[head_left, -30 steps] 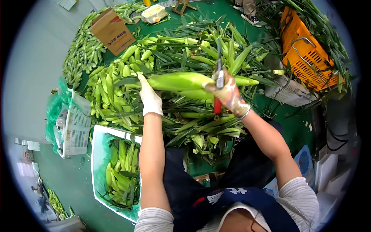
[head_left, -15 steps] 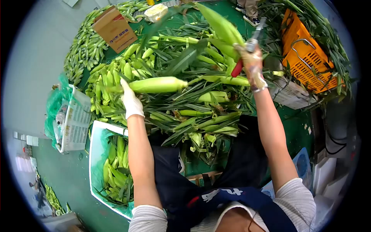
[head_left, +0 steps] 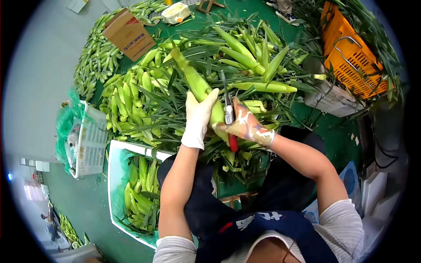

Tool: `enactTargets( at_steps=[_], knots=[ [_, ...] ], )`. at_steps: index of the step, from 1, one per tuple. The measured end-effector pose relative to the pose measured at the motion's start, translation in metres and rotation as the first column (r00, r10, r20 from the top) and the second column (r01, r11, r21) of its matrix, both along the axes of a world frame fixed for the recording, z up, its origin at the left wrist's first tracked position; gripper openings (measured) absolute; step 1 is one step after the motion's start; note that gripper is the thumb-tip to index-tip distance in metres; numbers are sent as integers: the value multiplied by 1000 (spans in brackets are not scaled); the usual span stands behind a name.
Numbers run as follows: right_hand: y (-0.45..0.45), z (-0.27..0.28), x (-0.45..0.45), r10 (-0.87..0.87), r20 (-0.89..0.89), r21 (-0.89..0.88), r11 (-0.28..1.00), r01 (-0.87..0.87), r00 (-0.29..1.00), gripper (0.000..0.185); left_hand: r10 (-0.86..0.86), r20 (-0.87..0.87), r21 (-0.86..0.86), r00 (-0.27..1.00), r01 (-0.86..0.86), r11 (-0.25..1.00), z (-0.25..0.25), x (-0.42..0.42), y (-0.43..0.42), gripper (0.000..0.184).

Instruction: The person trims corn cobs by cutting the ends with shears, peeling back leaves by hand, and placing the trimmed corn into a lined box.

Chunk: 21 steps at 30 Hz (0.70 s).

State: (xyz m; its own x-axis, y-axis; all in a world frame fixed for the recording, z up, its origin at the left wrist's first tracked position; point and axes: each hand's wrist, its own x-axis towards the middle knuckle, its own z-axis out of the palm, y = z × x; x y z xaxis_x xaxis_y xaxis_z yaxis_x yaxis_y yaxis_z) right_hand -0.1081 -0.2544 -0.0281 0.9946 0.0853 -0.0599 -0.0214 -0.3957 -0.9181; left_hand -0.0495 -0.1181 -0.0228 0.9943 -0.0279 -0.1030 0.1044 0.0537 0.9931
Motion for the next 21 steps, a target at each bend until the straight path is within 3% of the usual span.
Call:
enactTargets(
  at_steps=[1,3,4,5,6,8,11,12,13,14,15,16,17,18,20,21],
  knots=[
    [-7,4,-2,73,-48,-151,985,-80,996,69,-60,26,1,998,60,998,-1,1,3,36],
    [-25,8,-6,177,-113,-170,966,-194,978,70,-172,85,74,981,166,983,0,3,16,36],
    [-33,9,-6,190,-132,-197,957,-214,973,71,-246,139,372,959,179,911,1,6,27,40],
    [-40,14,-6,217,-184,-204,946,-253,959,83,-273,114,543,955,170,822,1,5,34,42],
    [-46,10,-5,218,-206,-225,938,-263,954,84,-300,83,695,950,160,700,6,1,37,45],
    [-55,-17,-2,221,-110,-254,936,-242,969,84,-322,45,719,946,193,667,8,-6,36,51],
    [-62,-5,0,284,-158,-208,927,-313,946,81,-460,-71,874,885,278,400,17,-21,26,65],
    [-64,-4,1,313,-206,-209,912,-354,927,79,-464,-80,873,882,287,395,16,-22,25,65],
    [-67,-13,0,317,-109,-181,926,-332,942,63,-500,-54,890,864,268,368,16,-22,26,66],
    [-65,-17,-1,313,-110,-180,927,-328,943,63,-537,-24,907,843,244,343,16,-19,26,67],
    [-62,-19,-3,279,-217,-59,953,-298,935,54,-539,-6,917,842,220,334,12,-14,28,67],
    [-59,-19,-6,256,-324,58,966,-251,910,46,-512,2,888,859,234,397,8,-11,31,58],
    [-59,-18,-10,280,-310,200,954,-225,909,34,-517,21,805,856,292,516,-3,-5,36,57],
    [-63,-20,-10,281,-308,198,953,-228,909,34,-515,43,702,856,341,626,-6,-1,38,56],
    [-73,-24,-8,178,-360,592,802,77,916,28,-538,-124,297,834,549,781,-4,3,50,51],
    [-81,-10,-9,126,-360,535,839,94,925,27,-561,-176,152,809,585,797,6,0,53,49]
  ],
)
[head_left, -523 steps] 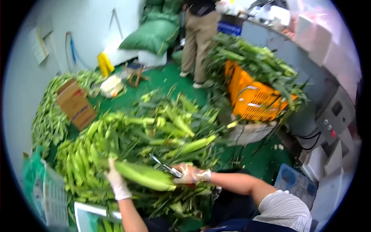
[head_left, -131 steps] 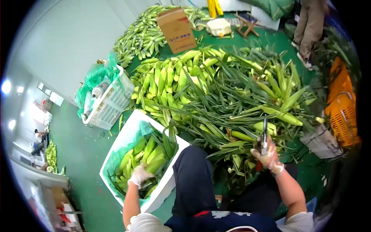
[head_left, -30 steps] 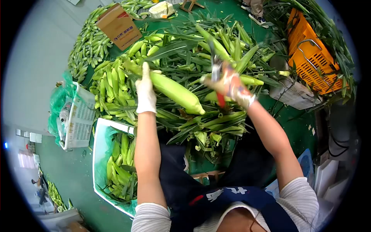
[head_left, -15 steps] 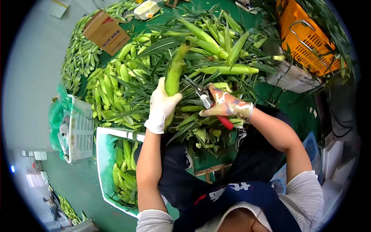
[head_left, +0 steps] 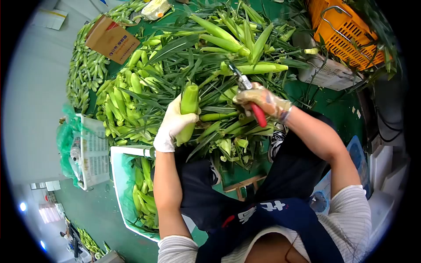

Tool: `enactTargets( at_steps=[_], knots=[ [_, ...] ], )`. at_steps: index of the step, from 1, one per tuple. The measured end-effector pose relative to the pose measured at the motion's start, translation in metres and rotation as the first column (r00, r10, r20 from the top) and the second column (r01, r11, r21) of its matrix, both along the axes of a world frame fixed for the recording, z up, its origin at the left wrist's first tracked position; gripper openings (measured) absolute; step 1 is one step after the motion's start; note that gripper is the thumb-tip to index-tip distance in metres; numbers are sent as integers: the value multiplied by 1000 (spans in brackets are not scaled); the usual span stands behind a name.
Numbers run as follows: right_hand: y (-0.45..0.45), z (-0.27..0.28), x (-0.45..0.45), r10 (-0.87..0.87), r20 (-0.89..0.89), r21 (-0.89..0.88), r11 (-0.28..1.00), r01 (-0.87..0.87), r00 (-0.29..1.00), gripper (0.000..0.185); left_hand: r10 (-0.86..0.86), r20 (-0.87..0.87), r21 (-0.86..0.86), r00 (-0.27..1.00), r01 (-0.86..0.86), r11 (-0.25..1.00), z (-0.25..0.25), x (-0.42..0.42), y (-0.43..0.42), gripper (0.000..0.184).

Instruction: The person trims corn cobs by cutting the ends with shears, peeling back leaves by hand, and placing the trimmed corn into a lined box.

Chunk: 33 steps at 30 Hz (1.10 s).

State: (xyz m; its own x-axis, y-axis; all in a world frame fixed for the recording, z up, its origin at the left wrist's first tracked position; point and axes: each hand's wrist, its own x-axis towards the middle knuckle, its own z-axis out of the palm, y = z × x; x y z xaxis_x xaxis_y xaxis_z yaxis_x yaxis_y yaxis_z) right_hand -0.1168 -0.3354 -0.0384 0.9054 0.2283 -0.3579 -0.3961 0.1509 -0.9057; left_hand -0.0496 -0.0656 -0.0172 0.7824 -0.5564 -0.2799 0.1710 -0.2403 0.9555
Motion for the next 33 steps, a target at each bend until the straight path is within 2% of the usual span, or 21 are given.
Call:
enactTargets(
  at_steps=[1,3,5,11,12,13,14,15,16,17,18,19,20,22,24,25,26,28,29,31,33],
  knots=[
    [-6,4,-2,92,29,45,995,-93,995,28,4,12,-1,1000,-4,1000,1,0,3,49],
    [-7,19,0,377,29,-133,919,-370,926,43,-94,-114,-260,989,61,964,-1,3,4,50],
    [2,4,-5,481,86,-263,856,-446,872,45,-185,-124,-328,975,135,935,-2,4,-1,52],
    [27,19,2,469,150,-85,883,-461,870,34,-543,-330,-618,772,258,743,-26,3,-7,57],
    [26,22,-2,264,63,157,950,-270,963,28,-506,-388,-633,771,176,754,-19,3,-4,58],
    [29,31,-2,20,-103,202,979,1,994,23,-426,-386,-569,818,151,808,-5,4,1,54],
    [16,12,12,-2,-101,529,847,55,995,15,-257,-353,-439,899,83,895,6,10,13,53],
    [9,11,19,-183,-124,475,852,221,975,14,-85,-304,-304,949,-12,952,13,17,27,52],
    [0,16,22,-156,-52,338,927,164,986,19,153,-285,-282,946,-235,930,17,26,43,49],
    [-2,13,20,-158,62,307,943,132,986,26,330,-360,-375,873,-459,805,1,48,69,40],
    [-5,-5,19,-122,125,367,928,68,985,32,503,-478,-466,720,-693,550,-14,75,92,31],
    [0,-4,13,-105,26,332,939,90,994,32,532,-627,-577,570,-798,175,-30,102,118,28],
    [-1,-15,9,-38,16,260,965,32,999,35,582,-666,-566,467,-825,15,-34,128,139,33],
    [25,2,-4,-28,89,-33,999,31,996,38,701,-543,-644,461,-765,4,-70,183,183,38],
    [31,-9,-7,4,63,-20,1000,-3,998,41,785,-511,-637,352,-767,-71,-100,220,203,41],
    [32,-11,-5,37,18,-77,996,-35,999,39,753,-524,-705,399,-699,-120,-94,221,194,45],
    [31,-20,-4,35,50,-56,998,-32,998,37,757,-651,-509,53,-771,-384,-131,263,216,56],
    [31,-32,3,30,49,-3,1000,-29,998,32,555,-810,-507,189,-702,-501,-117,270,223,70],
    [34,-33,5,15,10,24,1000,-15,1000,30,625,-653,-744,428,-515,-425,-126,268,230,73],
    [48,-31,12,-36,-56,-70,997,32,998,28,739,-344,-915,580,-384,-124,-102,248,254,64],
    [37,-41,18,21,-162,-89,995,-35,987,30,662,-189,-929,725,-351,119,-82,188,290,38]
  ],
)
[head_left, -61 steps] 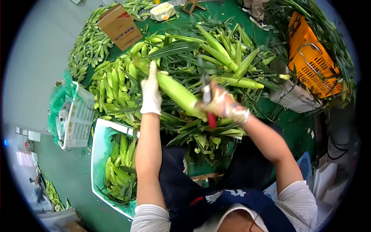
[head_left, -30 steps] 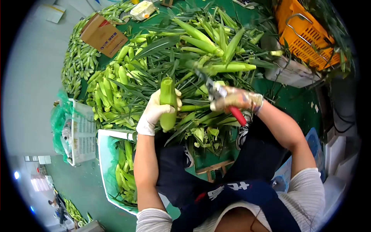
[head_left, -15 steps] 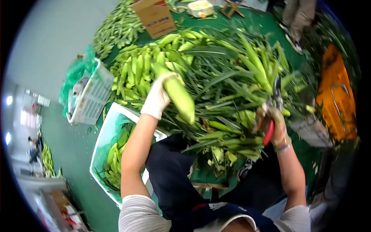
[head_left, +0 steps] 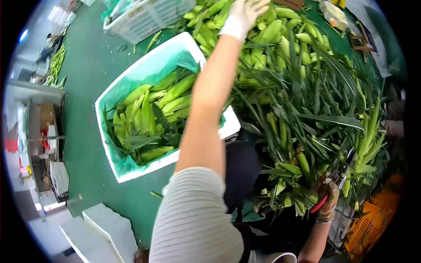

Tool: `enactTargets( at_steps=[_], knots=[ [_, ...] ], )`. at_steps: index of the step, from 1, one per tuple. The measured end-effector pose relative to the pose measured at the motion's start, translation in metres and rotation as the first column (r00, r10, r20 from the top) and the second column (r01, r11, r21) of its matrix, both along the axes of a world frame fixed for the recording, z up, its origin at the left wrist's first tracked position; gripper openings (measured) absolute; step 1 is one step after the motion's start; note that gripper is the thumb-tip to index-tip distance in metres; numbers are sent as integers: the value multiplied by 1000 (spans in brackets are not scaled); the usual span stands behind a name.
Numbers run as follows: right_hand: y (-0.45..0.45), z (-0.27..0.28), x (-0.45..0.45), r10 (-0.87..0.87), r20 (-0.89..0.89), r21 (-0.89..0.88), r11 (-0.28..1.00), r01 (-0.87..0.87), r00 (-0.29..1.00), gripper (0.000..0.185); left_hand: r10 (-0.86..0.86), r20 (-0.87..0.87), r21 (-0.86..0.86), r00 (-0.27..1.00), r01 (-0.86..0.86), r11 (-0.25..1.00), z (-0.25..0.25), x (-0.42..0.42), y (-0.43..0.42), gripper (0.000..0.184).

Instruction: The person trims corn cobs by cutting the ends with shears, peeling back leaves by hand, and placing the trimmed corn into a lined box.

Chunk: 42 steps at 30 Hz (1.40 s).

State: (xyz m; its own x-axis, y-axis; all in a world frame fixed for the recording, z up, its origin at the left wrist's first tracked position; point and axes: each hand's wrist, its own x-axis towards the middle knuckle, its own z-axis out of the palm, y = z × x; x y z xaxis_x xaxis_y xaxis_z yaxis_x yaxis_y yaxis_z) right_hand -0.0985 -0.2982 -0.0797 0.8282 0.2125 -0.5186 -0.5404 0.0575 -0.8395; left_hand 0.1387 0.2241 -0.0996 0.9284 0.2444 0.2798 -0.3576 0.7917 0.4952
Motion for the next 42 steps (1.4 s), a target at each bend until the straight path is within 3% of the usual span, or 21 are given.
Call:
enactTargets(
  at_steps=[1,2,4,5,6,8,9,10,12,15,16,18,19,20,22,23,26,30,35,40,42],
  knots=[
    [11,6,-1,-19,49,-54,998,22,999,29,86,-53,349,995,-62,935,12,-42,21,49],
    [16,8,2,-10,79,-76,997,16,997,29,334,-153,509,930,-216,833,19,-104,28,36],
    [24,7,5,-92,125,-78,992,103,988,27,685,-219,893,694,-140,428,12,-214,54,26],
    [8,-5,10,7,203,-121,992,18,979,28,786,-375,898,492,-17,440,-27,-260,83,28],
    [1,-11,11,38,258,-83,996,-17,965,33,946,-152,925,286,378,34,-67,-307,115,30],
    [-12,-23,13,79,265,-143,989,-42,961,39,949,136,777,284,563,-280,-117,-396,121,36],
    [-4,-26,14,113,301,-129,989,-77,947,41,995,-95,522,-17,851,64,-121,-409,117,41],
    [4,-32,10,9,320,-145,989,39,947,41,990,-129,406,-64,907,111,-115,-417,104,38],
    [14,-31,10,86,305,-124,991,-49,949,38,919,393,342,-25,932,-121,-213,-445,122,27],
    [21,-19,-1,55,338,-257,966,36,940,35,955,238,463,-174,885,46,-209,-435,117,31],
    [32,-8,-2,16,359,-318,942,106,933,37,975,136,532,-174,843,76,-183,-433,106,34],
    [31,-8,-1,-75,364,-352,911,212,928,47,980,189,637,69,751,-176,-154,-446,95,74],
    [27,-7,-2,127,438,-508,852,128,890,52,982,112,811,149,557,-177,-121,-449,84,79],
    [26,-5,-1,330,472,-652,755,72,817,57,967,57,935,249,327,-139,-82,-443,74,84],
    [52,11,-12,303,487,-637,765,96,820,74,869,-11,972,495,-197,125,-31,-412,59,79],
    [46,-1,-10,480,548,-729,676,109,686,79,816,-27,969,577,-185,163,6,-390,46,76],
    [83,39,-12,629,444,-844,532,63,638,78,571,36,955,820,-196,221,88,-304,10,72],
    [96,88,-1,577,437,-779,626,-30,690,69,151,46,926,988,-99,365,139,-192,-82,79],
    [48,86,27,394,585,-710,672,212,709,78,-249,-103,974,963,148,170,153,-129,-206,63],
    [17,69,39,490,573,-786,556,270,657,89,-389,-66,997,919,71,-1,132,-117,-269,62],
    [10,72,40,458,531,-752,643,147,713,73,-387,-56,998,920,35,-61,131,-117,-284,62]
  ],
)
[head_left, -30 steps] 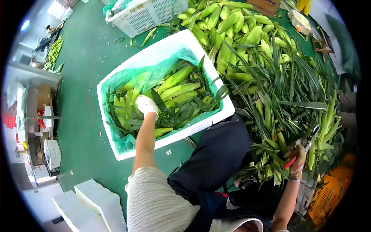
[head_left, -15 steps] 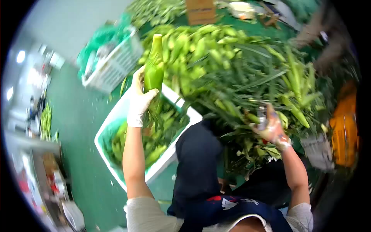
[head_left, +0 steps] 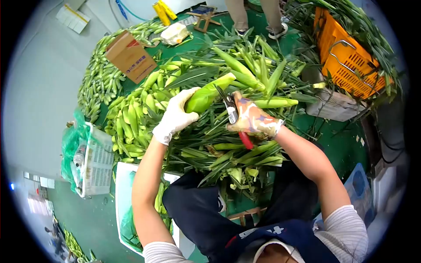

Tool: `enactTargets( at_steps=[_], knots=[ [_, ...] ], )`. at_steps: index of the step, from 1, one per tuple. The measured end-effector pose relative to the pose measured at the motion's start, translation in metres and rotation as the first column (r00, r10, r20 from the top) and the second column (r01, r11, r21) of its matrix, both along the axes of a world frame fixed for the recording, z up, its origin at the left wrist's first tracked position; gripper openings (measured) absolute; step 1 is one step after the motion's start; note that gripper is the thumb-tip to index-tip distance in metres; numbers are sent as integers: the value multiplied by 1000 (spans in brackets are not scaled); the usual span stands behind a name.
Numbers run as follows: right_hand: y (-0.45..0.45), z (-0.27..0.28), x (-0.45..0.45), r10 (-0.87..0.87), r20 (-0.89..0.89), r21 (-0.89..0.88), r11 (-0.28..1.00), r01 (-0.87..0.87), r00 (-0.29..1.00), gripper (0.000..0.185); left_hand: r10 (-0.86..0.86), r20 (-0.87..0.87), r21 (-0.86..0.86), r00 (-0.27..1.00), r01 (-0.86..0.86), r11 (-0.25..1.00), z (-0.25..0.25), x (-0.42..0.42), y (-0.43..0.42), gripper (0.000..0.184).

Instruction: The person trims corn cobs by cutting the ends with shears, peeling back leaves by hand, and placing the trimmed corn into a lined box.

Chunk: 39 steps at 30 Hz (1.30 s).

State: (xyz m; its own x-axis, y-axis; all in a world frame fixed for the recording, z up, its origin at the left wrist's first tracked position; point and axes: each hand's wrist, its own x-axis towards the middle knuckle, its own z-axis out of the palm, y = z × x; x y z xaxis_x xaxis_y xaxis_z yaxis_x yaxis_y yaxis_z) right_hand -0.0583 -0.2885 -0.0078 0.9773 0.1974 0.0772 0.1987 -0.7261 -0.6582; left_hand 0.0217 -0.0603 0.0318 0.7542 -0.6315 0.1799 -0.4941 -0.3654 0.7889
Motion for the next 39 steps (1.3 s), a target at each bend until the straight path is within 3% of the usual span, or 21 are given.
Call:
enactTargets(
  at_steps=[4,7,10,12,15,18,20,21,22,23,24,26,27,28,30,31,32,35,36,38,39],
  knots=[
    [-5,-1,-3,-90,-77,74,993,96,993,52,24,-153,-118,988,-42,992,-10,10,-9,60],
    [-17,-19,-5,-55,-171,39,997,63,984,38,-5,316,117,949,-34,993,-10,27,4,58],
    [-42,-20,-11,-119,-416,466,824,323,902,47,-64,399,428,915,-124,895,25,22,10,54],
    [-44,-13,-6,-231,-242,547,770,329,943,65,-173,414,494,894,-60,867,35,16,-3,53],
    [-24,27,-15,-269,-153,241,923,300,951,80,-419,426,632,802,67,772,34,11,-37,52],
    [-18,-18,-4,-195,50,300,938,171,980,70,-522,498,661,693,86,745,42,-10,-66,51],
    [-15,-10,-14,-207,-29,339,918,204,978,66,-177,812,266,557,-83,960,36,-29,-67,50],
    [-14,-5,-20,-226,-74,398,886,237,971,66,143,817,-5,559,-241,970,22,-34,-60,46],
    [-14,-2,-25,-244,-115,453,850,269,963,66,523,576,-267,628,-460,847,-10,-33,-47,35],
    [-10,-37,-19,-303,37,372,889,268,952,64,663,161,-343,731,-589,732,-33,-27,-39,34],
    [-6,-22,-29,-228,80,385,905,180,970,64,669,-292,-333,684,-728,599,-46,-25,-33,35],
    [8,0,-47,-154,-79,292,941,170,985,63,214,-714,-520,667,-710,476,-46,-28,-39,38],
    [13,-6,-48,-78,88,277,960,51,993,64,209,-785,-494,584,-792,357,-49,-25,-42,38],
    [18,-10,-50,-91,22,230,970,83,996,63,216,-825,-446,522,-837,318,-52,-24,-41,39],
    [14,-1,-46,-73,-248,425,888,177,966,56,255,-813,-467,523,-848,249,-55,-22,-37,36],
    [10,-16,-36,147,-373,772,597,218,916,49,56,-847,-496,528,-825,272,-54,-25,-28,35],
    [15,-19,-37,96,-328,909,304,286,940,43,-149,-846,-533,512,-797,284,-52,-28,-20,35],
    [-2,-5,-16,-102,-383,794,471,384,918,43,-132,-835,-545,535,-767,338,-46,-14,-8,33],
    [-15,-43,6,-129,-411,787,449,423,902,48,-82,-822,-553,563,-756,349,-44,-11,-4,32],
    [-31,-22,19,-426,-292,202,847,491,856,51,264,-705,-484,658,-719,499,-46,-12,4,31],
    [-31,-26,18,-504,8,-68,862,503,864,56,332,-661,-426,673,-701,572,-44,-15,8,31]
  ],
)
